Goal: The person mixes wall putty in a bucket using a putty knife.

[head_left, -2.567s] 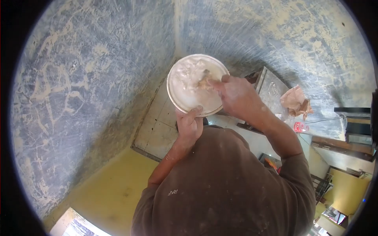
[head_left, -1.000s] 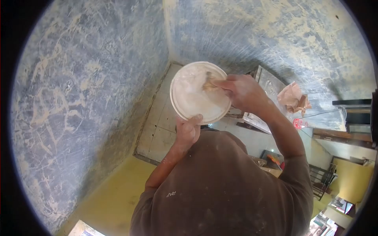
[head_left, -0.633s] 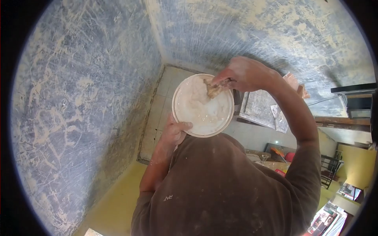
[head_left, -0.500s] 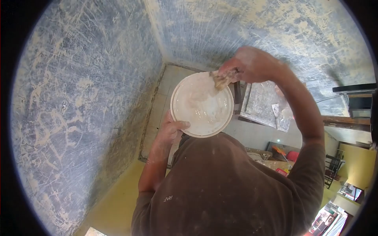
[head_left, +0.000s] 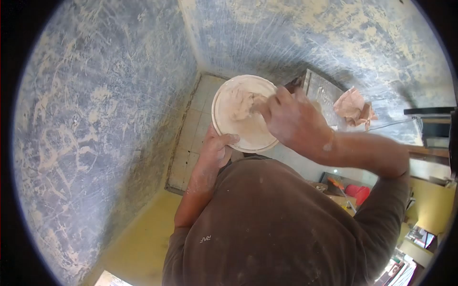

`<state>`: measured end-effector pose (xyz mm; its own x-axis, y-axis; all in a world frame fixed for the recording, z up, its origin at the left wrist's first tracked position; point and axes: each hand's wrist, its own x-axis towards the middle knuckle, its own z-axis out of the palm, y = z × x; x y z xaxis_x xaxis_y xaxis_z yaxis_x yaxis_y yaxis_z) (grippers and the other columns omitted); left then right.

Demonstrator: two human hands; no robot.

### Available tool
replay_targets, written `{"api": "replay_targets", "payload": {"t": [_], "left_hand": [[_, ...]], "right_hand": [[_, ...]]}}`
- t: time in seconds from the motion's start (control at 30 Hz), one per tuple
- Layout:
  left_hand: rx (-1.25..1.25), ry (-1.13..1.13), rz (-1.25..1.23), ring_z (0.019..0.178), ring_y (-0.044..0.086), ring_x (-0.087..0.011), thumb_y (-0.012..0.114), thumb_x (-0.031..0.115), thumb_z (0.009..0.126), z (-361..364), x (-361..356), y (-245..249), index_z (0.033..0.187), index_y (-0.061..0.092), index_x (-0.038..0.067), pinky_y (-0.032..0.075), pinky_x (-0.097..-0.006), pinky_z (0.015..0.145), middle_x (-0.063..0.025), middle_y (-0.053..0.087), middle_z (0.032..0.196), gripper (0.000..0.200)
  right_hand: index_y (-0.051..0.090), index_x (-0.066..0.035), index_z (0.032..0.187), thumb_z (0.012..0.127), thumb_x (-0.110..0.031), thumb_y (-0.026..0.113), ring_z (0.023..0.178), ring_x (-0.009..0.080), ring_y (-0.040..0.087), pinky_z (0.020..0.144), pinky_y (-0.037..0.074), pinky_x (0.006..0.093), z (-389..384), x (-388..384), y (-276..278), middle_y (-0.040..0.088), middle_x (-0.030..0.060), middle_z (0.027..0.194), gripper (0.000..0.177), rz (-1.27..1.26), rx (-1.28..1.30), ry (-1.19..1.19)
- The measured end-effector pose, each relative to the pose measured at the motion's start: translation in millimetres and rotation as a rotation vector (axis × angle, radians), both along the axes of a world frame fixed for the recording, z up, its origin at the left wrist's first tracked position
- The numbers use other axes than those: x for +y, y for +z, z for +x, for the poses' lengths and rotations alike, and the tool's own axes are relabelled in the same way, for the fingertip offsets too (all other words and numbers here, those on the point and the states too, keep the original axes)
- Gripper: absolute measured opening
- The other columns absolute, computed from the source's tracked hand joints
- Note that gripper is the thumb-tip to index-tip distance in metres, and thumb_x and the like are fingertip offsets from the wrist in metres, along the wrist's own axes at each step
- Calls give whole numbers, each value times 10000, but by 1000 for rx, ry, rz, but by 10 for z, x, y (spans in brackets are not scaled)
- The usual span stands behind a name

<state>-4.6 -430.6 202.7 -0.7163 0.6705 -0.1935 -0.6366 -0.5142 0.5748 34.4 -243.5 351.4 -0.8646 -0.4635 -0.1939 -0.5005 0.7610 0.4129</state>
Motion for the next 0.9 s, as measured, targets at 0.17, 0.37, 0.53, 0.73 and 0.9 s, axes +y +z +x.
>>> {"api": "replay_targets", "payload": {"t": [0.17,0.37,0.53,0.73,0.9], "left_hand": [[-17,64,32,1231,574,-295,610,-71,729,88,21,-88,1421,391,-39,462,-435,1060,-187,552,1346,726],[26,52,46,1237,566,-263,605,-93,723,141,130,-63,1403,408,-48,456,-388,1054,-167,560,1339,709],[-28,113,41,1232,569,-268,612,-89,737,193,106,-183,1413,395,-37,451,-397,1058,-163,561,1337,712],[-48,73,56,1245,558,-270,608,-92,731,233,187,-87,1429,376,-20,442,-394,1070,-151,561,1328,740],[-20,138,79,1261,547,-286,573,-105,735,221,119,-238,1434,357,-27,455,-414,1066,-176,544,1346,736]], "right_hand": [[529,-9,1335,817,-58,609,742,294,630,594,516,406,186,222,-27,586,140,922,527,-337,-188,-298],[552,-23,1314,809,-37,619,686,309,617,613,505,420,102,119,-287,585,152,913,509,-608,-33,-234],[577,-34,1281,797,-54,651,702,317,616,635,509,420,232,185,-292,586,161,921,489,-668,-39,-206],[614,-89,1278,825,-13,557,720,323,628,656,521,419,229,2,-399,569,144,909,463,-679,-65,-329],[619,-116,1272,836,-19,567,702,327,635,637,519,437,446,183,-298,586,130,940,449,-687,-53,-349]]}}
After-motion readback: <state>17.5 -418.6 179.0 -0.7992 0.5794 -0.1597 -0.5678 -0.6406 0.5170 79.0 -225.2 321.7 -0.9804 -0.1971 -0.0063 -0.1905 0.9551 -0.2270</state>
